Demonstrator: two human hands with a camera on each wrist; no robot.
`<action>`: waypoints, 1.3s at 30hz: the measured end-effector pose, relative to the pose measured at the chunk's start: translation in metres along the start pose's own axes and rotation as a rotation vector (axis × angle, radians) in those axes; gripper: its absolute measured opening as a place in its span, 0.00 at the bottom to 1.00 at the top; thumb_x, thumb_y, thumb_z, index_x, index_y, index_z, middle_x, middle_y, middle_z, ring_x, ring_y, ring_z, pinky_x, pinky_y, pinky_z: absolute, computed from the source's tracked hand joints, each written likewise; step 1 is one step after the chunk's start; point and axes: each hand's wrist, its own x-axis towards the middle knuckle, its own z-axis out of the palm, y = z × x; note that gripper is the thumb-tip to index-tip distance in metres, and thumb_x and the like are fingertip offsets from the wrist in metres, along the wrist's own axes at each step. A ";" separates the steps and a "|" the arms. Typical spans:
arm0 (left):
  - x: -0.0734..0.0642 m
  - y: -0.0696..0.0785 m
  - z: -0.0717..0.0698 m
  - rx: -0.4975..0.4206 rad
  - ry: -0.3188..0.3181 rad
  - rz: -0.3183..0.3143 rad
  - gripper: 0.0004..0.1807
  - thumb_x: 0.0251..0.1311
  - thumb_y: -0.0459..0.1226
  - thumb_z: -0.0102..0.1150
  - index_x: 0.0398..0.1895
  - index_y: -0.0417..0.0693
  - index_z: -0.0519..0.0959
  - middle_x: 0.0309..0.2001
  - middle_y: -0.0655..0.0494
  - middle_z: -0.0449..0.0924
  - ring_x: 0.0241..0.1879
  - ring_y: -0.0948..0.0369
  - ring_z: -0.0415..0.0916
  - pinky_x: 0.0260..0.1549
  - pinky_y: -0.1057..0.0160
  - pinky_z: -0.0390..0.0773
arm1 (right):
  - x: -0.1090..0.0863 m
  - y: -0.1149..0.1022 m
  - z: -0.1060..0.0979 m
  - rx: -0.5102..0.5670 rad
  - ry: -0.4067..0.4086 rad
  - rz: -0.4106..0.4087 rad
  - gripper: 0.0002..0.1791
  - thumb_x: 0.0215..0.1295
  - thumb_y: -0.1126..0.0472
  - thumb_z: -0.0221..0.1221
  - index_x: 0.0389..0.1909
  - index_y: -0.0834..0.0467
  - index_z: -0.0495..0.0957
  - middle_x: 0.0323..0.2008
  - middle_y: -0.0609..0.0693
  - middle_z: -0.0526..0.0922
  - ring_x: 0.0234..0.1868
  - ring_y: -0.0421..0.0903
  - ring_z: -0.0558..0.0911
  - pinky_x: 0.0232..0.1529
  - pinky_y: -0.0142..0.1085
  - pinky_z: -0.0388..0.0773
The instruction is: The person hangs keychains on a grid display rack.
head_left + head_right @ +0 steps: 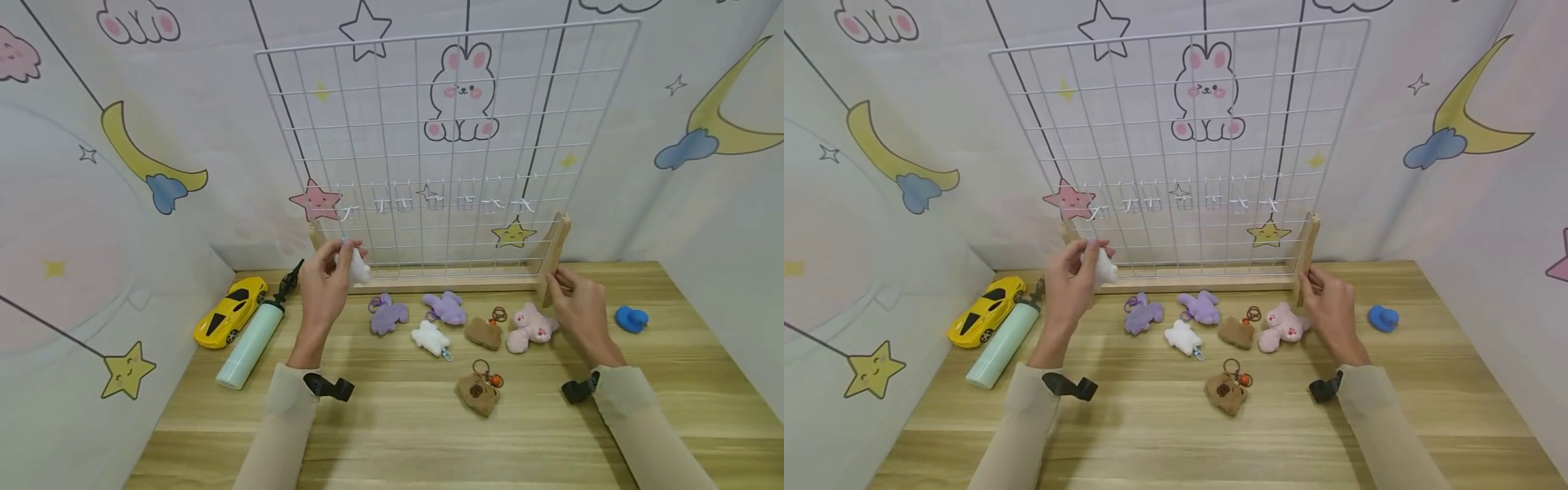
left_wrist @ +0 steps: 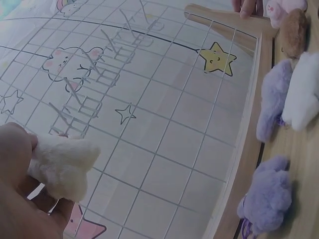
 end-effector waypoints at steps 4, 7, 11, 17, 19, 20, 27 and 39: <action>0.006 0.002 0.001 -0.008 0.025 0.005 0.16 0.83 0.44 0.57 0.50 0.44 0.90 0.43 0.45 0.94 0.32 0.67 0.84 0.27 0.75 0.77 | 0.000 0.000 0.000 0.007 0.002 -0.001 0.18 0.79 0.61 0.64 0.60 0.69 0.85 0.51 0.70 0.89 0.49 0.65 0.92 0.39 0.07 0.68; 0.010 0.004 0.000 0.009 0.034 0.004 0.17 0.83 0.45 0.57 0.48 0.43 0.91 0.43 0.46 0.94 0.27 0.65 0.80 0.24 0.74 0.74 | 0.000 0.000 0.000 0.012 0.001 -0.003 0.19 0.79 0.61 0.64 0.60 0.70 0.85 0.52 0.70 0.89 0.50 0.66 0.91 0.40 0.07 0.68; 0.015 0.007 0.001 0.055 0.037 -0.014 0.19 0.83 0.47 0.56 0.47 0.43 0.91 0.42 0.47 0.94 0.22 0.65 0.75 0.20 0.73 0.70 | 0.000 0.000 0.000 0.019 -0.001 -0.005 0.19 0.79 0.62 0.63 0.60 0.71 0.85 0.52 0.71 0.89 0.50 0.66 0.91 0.40 0.09 0.71; 0.017 0.007 0.003 0.101 0.024 -0.034 0.20 0.83 0.48 0.57 0.49 0.43 0.91 0.40 0.48 0.94 0.21 0.65 0.76 0.19 0.72 0.70 | 0.000 0.001 -0.001 0.027 -0.001 -0.006 0.18 0.78 0.63 0.63 0.60 0.72 0.84 0.52 0.72 0.88 0.50 0.67 0.91 0.41 0.10 0.72; 0.018 0.005 0.004 0.123 0.033 -0.036 0.19 0.82 0.47 0.58 0.47 0.44 0.91 0.36 0.47 0.93 0.21 0.64 0.74 0.20 0.71 0.69 | 0.000 0.000 -0.001 0.032 -0.002 -0.004 0.18 0.78 0.64 0.63 0.61 0.72 0.84 0.52 0.72 0.88 0.50 0.67 0.91 0.41 0.09 0.71; 0.017 0.004 0.005 0.138 0.040 -0.041 0.18 0.82 0.48 0.59 0.47 0.44 0.91 0.37 0.47 0.93 0.23 0.63 0.76 0.22 0.71 0.72 | 0.000 0.000 -0.001 0.033 -0.004 -0.003 0.18 0.78 0.64 0.63 0.61 0.72 0.84 0.53 0.72 0.88 0.51 0.67 0.91 0.42 0.10 0.71; 0.006 0.001 0.002 0.162 0.073 -0.124 0.20 0.77 0.46 0.66 0.64 0.44 0.84 0.59 0.45 0.88 0.54 0.48 0.87 0.55 0.47 0.88 | 0.001 -0.001 0.000 0.026 -0.007 0.002 0.18 0.78 0.65 0.64 0.61 0.71 0.84 0.53 0.71 0.88 0.50 0.66 0.91 0.41 0.09 0.71; -0.008 -0.003 0.000 0.176 0.005 -0.094 0.17 0.74 0.44 0.69 0.57 0.43 0.84 0.51 0.47 0.88 0.46 0.52 0.89 0.50 0.50 0.90 | 0.001 0.002 0.002 0.022 0.006 -0.011 0.18 0.78 0.64 0.64 0.61 0.71 0.84 0.52 0.71 0.88 0.50 0.66 0.91 0.41 0.09 0.71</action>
